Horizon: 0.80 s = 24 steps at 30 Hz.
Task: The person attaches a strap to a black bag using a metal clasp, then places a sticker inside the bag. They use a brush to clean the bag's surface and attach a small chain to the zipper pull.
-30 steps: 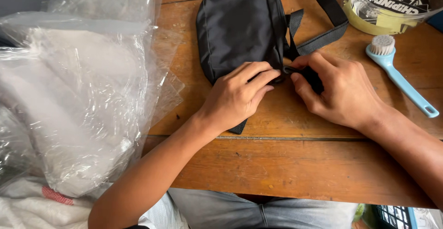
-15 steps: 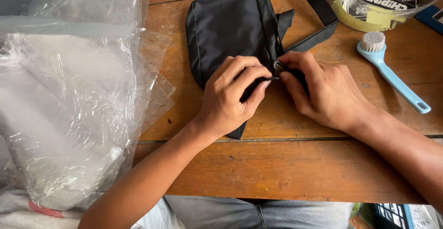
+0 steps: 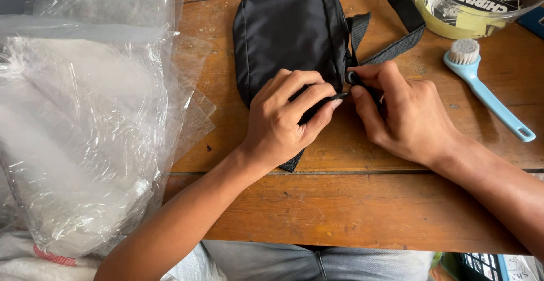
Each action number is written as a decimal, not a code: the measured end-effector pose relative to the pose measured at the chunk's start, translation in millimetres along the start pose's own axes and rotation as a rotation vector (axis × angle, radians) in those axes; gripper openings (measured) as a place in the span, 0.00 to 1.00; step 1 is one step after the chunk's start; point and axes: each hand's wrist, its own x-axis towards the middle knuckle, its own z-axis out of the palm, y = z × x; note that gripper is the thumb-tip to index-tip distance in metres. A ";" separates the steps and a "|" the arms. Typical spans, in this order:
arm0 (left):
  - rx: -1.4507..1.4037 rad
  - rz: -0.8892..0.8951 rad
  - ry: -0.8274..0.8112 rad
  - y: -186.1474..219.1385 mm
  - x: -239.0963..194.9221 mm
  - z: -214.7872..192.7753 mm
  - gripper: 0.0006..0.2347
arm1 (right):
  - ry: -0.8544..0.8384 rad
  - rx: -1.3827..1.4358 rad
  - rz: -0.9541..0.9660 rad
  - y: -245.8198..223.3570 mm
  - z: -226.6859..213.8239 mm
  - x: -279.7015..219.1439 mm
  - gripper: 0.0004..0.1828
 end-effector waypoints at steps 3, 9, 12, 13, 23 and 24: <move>0.017 0.007 0.008 -0.1 -1.5 1.1 0.01 | -0.032 0.036 0.049 1.2 1.6 -2.4 0.15; 0.055 0.050 0.012 -1.8 -3.6 2.1 0.01 | 0.000 0.102 0.114 -1.6 6.1 -5.8 0.10; 0.092 0.088 0.013 -1.2 -4.3 2.4 0.01 | 0.023 0.219 0.141 -9.6 5.9 -4.9 0.07; 0.115 0.111 0.017 -0.9 -4.3 2.5 0.01 | 0.025 0.311 0.158 -12.9 5.6 -4.0 0.06; 0.135 0.105 -0.024 -5.9 -10.2 7.4 0.06 | 0.033 0.371 0.236 -27.0 3.8 -4.6 0.06; 0.130 0.117 -0.011 -6.2 -10.2 7.1 0.05 | 0.023 0.410 0.273 -29.5 2.8 -4.0 0.07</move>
